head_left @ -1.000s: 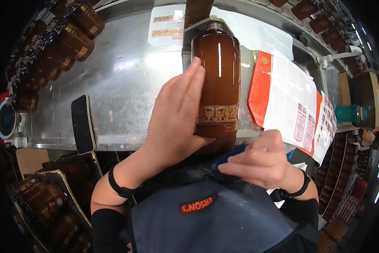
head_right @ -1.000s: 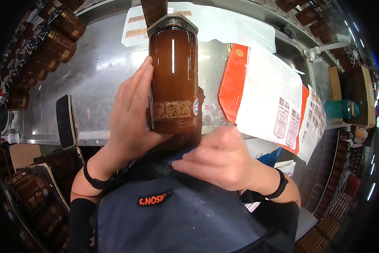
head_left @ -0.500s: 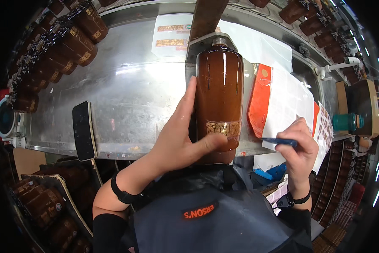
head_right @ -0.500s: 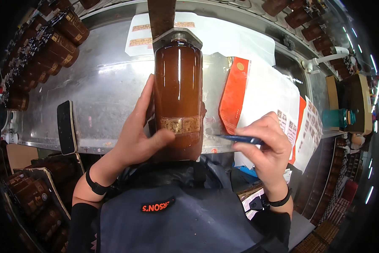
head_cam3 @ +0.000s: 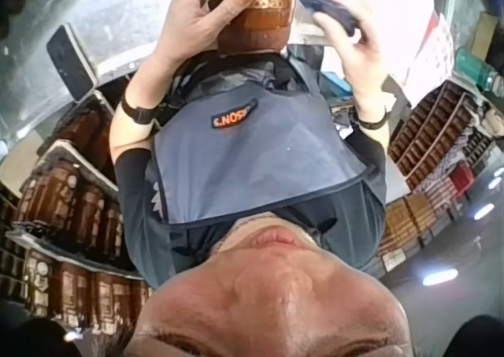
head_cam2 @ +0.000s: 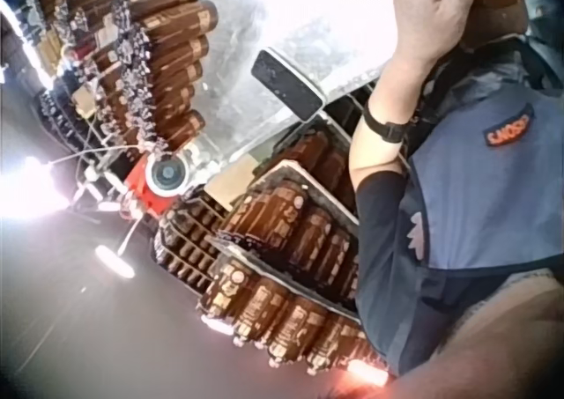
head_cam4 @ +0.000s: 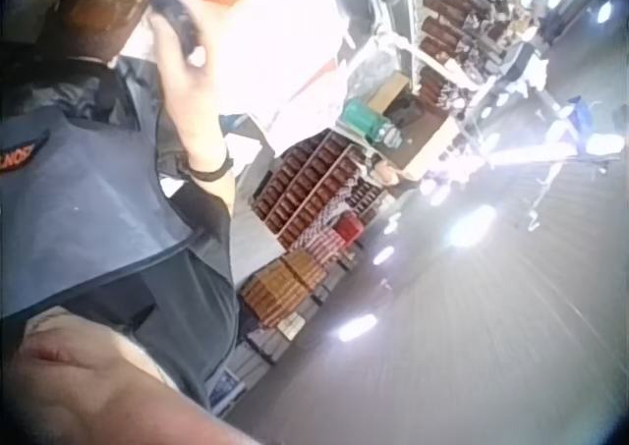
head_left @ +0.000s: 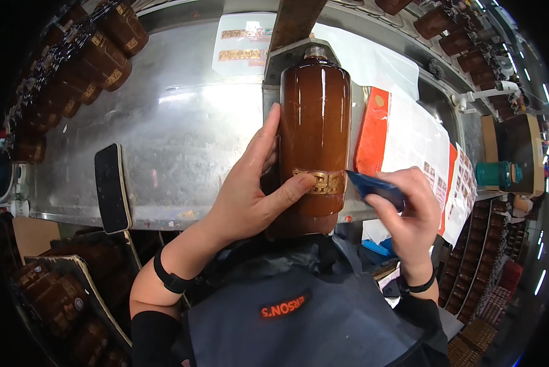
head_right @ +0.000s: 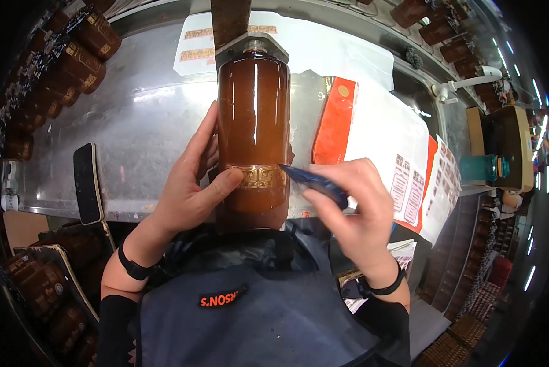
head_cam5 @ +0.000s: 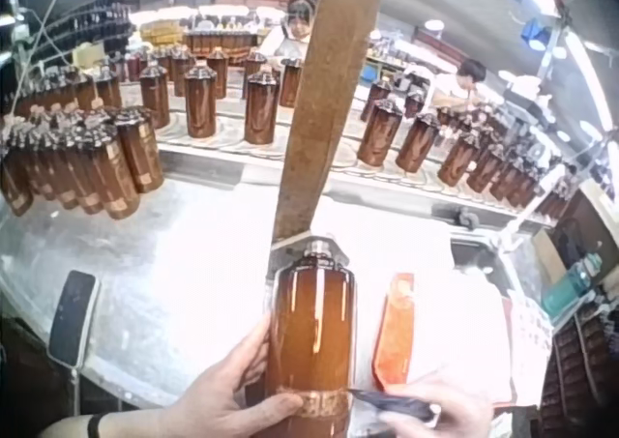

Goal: Cleaning and applying adhesive labels to glass liquor bottles on a production line.

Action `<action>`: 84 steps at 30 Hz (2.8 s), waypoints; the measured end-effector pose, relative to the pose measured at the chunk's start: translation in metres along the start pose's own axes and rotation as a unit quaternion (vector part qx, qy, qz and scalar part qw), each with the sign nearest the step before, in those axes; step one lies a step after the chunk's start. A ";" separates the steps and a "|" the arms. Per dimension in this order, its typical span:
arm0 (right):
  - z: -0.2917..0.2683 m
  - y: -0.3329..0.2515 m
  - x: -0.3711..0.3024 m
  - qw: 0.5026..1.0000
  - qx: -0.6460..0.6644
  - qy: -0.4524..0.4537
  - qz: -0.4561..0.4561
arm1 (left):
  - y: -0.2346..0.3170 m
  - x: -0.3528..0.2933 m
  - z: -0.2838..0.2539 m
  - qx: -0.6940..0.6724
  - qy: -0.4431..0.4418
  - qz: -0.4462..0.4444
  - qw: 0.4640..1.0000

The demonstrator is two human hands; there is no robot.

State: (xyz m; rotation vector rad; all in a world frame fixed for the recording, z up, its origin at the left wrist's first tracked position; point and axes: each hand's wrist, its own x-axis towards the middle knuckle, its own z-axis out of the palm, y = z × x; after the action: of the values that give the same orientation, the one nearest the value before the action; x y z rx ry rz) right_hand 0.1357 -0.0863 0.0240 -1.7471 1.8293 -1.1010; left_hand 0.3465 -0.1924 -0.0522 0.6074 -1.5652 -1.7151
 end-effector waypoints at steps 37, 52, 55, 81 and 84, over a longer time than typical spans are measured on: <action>0.011 -0.029 0.078 0.965 -0.108 -0.174 -0.162 | 0.007 -0.008 -0.006 0.289 0.033 0.106 0.951; 0.017 -0.042 0.064 0.847 -0.035 -0.381 -0.368 | -0.010 -0.005 -0.019 0.268 -0.029 0.079 0.960; 0.009 -0.025 0.082 0.976 -0.028 -0.172 -0.132 | -0.017 0.000 -0.020 0.274 -0.061 0.049 0.959; 0.001 -0.010 0.044 0.914 -0.112 -0.299 -0.251 | -0.013 0.006 -0.006 0.210 -0.069 0.100 0.970; 0.003 0.016 0.052 0.992 0.089 -0.052 0.072 | -0.014 0.006 -0.007 0.173 -0.087 0.051 0.980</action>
State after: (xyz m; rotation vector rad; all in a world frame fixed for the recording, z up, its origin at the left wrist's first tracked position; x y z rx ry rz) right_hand 0.1192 -0.1382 0.0229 -1.5167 1.7086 -1.0601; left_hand 0.3458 -0.2017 -0.0659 0.5443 -2.0073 -1.4609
